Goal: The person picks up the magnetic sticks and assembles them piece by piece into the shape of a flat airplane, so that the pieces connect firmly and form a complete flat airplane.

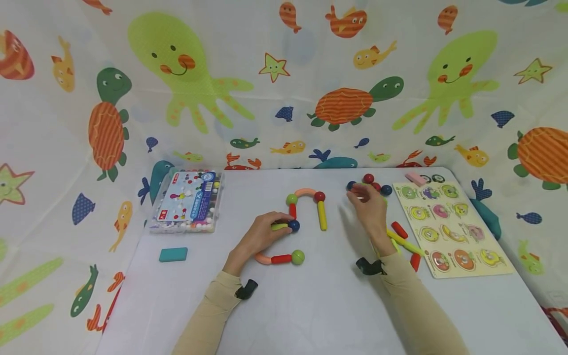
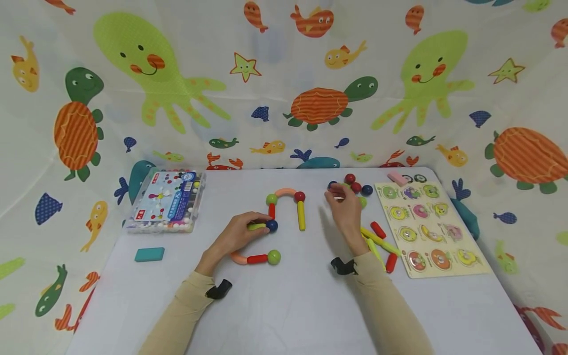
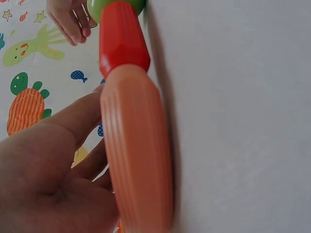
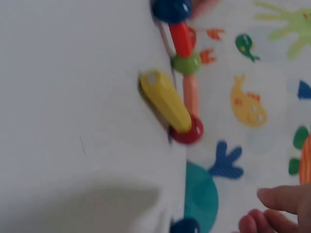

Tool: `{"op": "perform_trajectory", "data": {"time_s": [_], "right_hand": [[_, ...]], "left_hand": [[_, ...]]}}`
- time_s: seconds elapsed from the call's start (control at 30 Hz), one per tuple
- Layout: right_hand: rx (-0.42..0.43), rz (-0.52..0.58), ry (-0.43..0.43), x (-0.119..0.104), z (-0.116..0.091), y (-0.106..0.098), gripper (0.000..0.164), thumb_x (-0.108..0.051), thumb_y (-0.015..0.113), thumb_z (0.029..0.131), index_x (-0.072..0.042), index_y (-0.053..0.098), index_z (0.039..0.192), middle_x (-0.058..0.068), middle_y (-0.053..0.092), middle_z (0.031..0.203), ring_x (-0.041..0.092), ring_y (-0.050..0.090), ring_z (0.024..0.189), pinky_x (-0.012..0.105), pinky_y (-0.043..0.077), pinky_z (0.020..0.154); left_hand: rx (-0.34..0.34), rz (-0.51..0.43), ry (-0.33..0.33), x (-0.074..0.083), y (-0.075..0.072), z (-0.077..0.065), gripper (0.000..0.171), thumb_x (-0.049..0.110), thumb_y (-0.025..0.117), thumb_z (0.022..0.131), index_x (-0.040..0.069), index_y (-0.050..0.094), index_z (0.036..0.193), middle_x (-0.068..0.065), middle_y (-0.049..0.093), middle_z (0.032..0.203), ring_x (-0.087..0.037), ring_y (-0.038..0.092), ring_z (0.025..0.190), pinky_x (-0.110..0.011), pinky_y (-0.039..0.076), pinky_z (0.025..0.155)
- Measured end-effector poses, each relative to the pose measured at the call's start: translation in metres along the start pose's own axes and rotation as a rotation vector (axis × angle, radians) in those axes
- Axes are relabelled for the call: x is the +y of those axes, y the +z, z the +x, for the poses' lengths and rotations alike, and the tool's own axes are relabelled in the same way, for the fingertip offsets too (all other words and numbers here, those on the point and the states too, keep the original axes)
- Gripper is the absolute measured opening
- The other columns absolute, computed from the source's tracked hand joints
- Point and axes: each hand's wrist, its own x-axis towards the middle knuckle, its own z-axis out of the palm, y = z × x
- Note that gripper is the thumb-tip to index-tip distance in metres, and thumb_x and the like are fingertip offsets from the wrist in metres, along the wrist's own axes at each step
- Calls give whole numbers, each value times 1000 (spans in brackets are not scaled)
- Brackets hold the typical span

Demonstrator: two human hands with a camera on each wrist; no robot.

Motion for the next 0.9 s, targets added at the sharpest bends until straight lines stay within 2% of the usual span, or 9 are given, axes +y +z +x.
{"op": "perform_trajectory", "data": {"time_s": [0.1, 0.17, 0.33, 0.47, 0.67, 0.9], "right_hand": [[101, 27, -2, 8, 11, -19, 37, -22, 68, 98, -7, 63, 132, 11, 68, 127, 26, 63, 115, 42, 51, 102], [140, 19, 27, 14, 17, -30, 37, -21, 67, 99, -8, 62, 134, 11, 66, 132, 27, 60, 120, 44, 48, 106], [161, -62, 105, 35, 27, -50, 38, -19, 66, 99, -11, 63, 136, 12, 62, 140, 29, 54, 132, 45, 41, 113], [106, -94, 143, 44, 25, -55, 36, -15, 65, 98, -8, 65, 134, 15, 62, 141, 32, 51, 135, 49, 39, 114], [-47, -134, 238, 48, 24, -57, 39, -17, 63, 99, -6, 62, 137, 19, 56, 145, 38, 46, 137, 56, 37, 114], [-115, -168, 259, 50, 25, -57, 40, -15, 64, 98, -3, 61, 137, 22, 61, 135, 36, 54, 118, 41, 45, 95]], "left_hand": [[-1, 3, -2, -1, 0, 0, 35, 18, 77, 92, 20, 71, 126, 1, 71, 122, -17, 65, 116, -39, 52, 103], [-1, 0, -2, -1, 1, 0, 35, 18, 77, 92, 20, 71, 126, 1, 71, 122, -17, 65, 115, -38, 52, 103], [-1, -7, 0, -2, 1, -1, 35, 18, 77, 91, 20, 71, 126, 1, 71, 122, -17, 65, 115, -38, 52, 103], [0, -12, -1, -2, 1, -2, 35, 18, 77, 91, 20, 72, 126, 1, 71, 122, -17, 65, 116, -39, 52, 104], [6, -12, -5, 1, 0, -2, 35, 19, 77, 92, 20, 71, 126, 2, 71, 122, -16, 64, 115, -39, 52, 104], [9, -9, 2, 2, -1, -1, 35, 19, 77, 91, 19, 71, 126, 2, 71, 122, -16, 64, 115, -39, 52, 103]]}}
